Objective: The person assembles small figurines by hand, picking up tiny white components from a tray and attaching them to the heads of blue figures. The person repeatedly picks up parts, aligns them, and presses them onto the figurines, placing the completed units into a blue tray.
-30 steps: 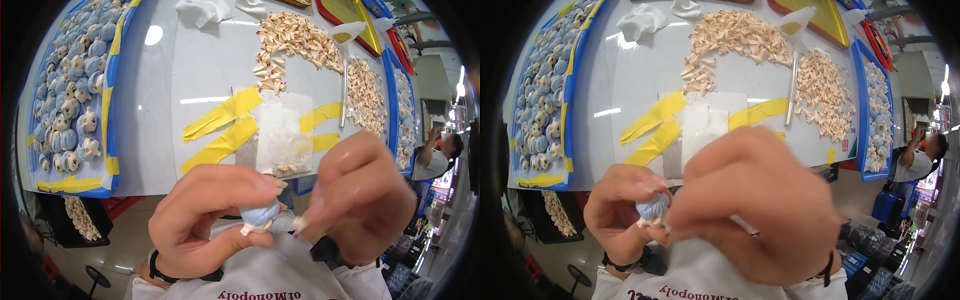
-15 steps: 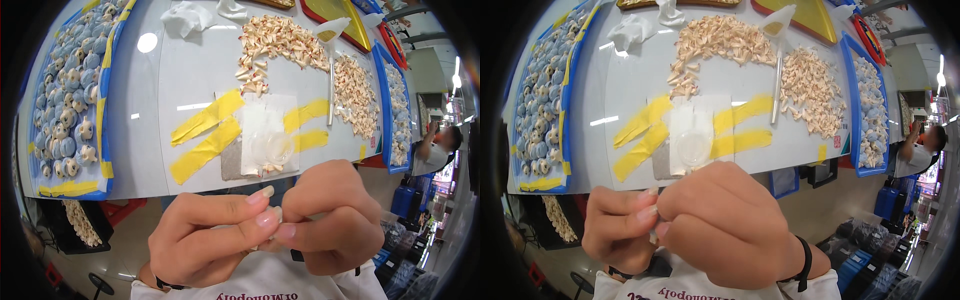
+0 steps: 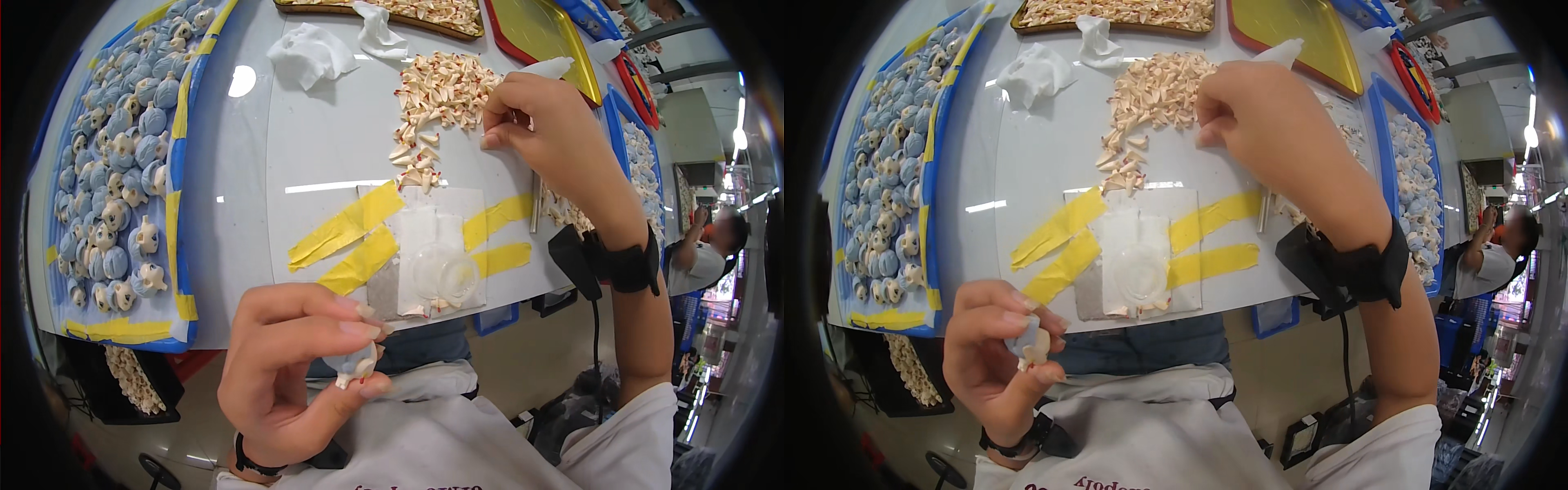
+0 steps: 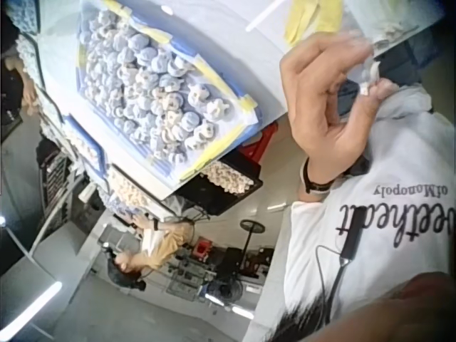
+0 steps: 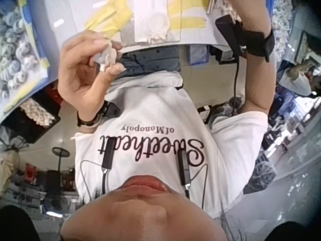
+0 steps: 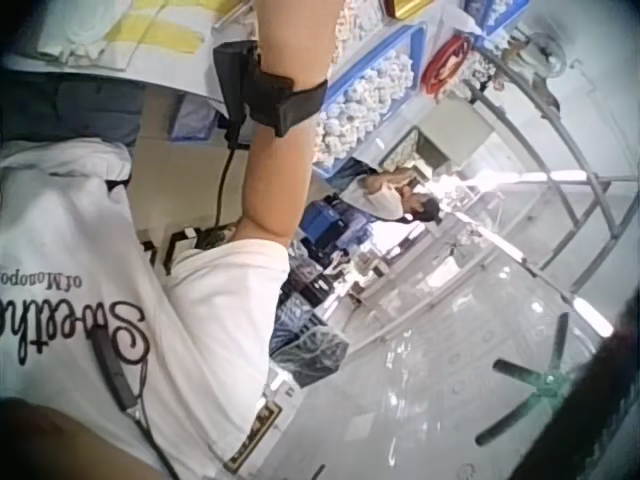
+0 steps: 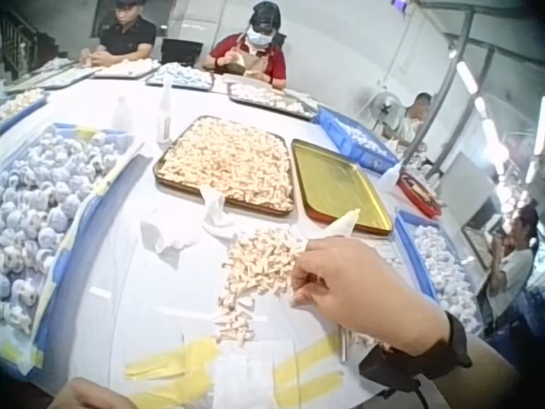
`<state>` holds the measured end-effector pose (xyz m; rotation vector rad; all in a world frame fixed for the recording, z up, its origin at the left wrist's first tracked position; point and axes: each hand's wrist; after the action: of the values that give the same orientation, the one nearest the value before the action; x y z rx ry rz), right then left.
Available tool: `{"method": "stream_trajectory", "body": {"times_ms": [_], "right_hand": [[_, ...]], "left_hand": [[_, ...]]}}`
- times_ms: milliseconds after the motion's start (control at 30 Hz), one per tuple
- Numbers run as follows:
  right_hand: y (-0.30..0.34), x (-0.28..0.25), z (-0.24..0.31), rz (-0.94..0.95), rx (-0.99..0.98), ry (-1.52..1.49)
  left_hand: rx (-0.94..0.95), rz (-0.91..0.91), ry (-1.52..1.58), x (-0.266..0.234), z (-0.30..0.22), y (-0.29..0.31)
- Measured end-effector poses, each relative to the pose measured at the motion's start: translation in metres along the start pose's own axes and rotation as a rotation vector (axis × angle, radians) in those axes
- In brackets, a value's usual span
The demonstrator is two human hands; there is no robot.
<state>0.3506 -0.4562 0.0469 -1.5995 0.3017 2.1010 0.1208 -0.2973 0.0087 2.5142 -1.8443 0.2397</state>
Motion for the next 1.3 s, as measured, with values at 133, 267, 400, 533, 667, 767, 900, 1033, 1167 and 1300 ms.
{"method": "stream_trajectory", "body": {"times_ms": [133,267,400,533,667,767,900,1033,1167,1300], "right_hand": [[0.002,-0.002,0.000,0.032,-0.149,0.179],[0.015,-0.004,0.005,-0.014,-0.080,0.175],[0.036,-0.018,0.020,-0.191,0.111,-0.104],[0.062,-0.033,0.047,-0.391,0.300,-0.408],[0.089,-0.027,0.059,-0.425,0.279,-0.724],[0.095,-0.017,0.067,-0.507,0.313,-0.606],[0.084,-0.004,0.085,-0.499,0.300,-0.603],[0.071,0.009,0.093,-0.444,0.145,-0.526],[0.067,0.014,0.099,-0.375,0.047,-0.211],[0.070,0.014,0.101,-0.359,-0.013,-0.021]], "left_hand": [[-0.003,0.035,0.094,-0.004,0.002,0.001],[0.017,0.058,0.120,-0.007,0.003,0.000],[0.006,0.072,0.154,-0.010,0.004,0.002],[-0.054,-0.045,0.136,-0.004,0.004,0.003],[-0.094,-0.081,0.321,0.008,0.005,0.006],[-0.023,0.088,0.118,0.001,0.007,0.001],[0.034,0.203,0.047,-0.002,0.010,0.000],[-0.218,-0.004,0.396,0.011,0.001,0.009],[0.165,0.273,0.088,-0.013,0.024,0.001],[0.058,0.258,0.161,-0.011,0.023,0.000]]}}
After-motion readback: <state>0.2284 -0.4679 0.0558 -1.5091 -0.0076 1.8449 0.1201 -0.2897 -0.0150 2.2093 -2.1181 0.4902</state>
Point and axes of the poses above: each hand's wrist, its own y-axis away from the middle knuckle, its own x-axis out of the palm, z = x × y, and after that the axes turned 7 degrees about -x, right-handed
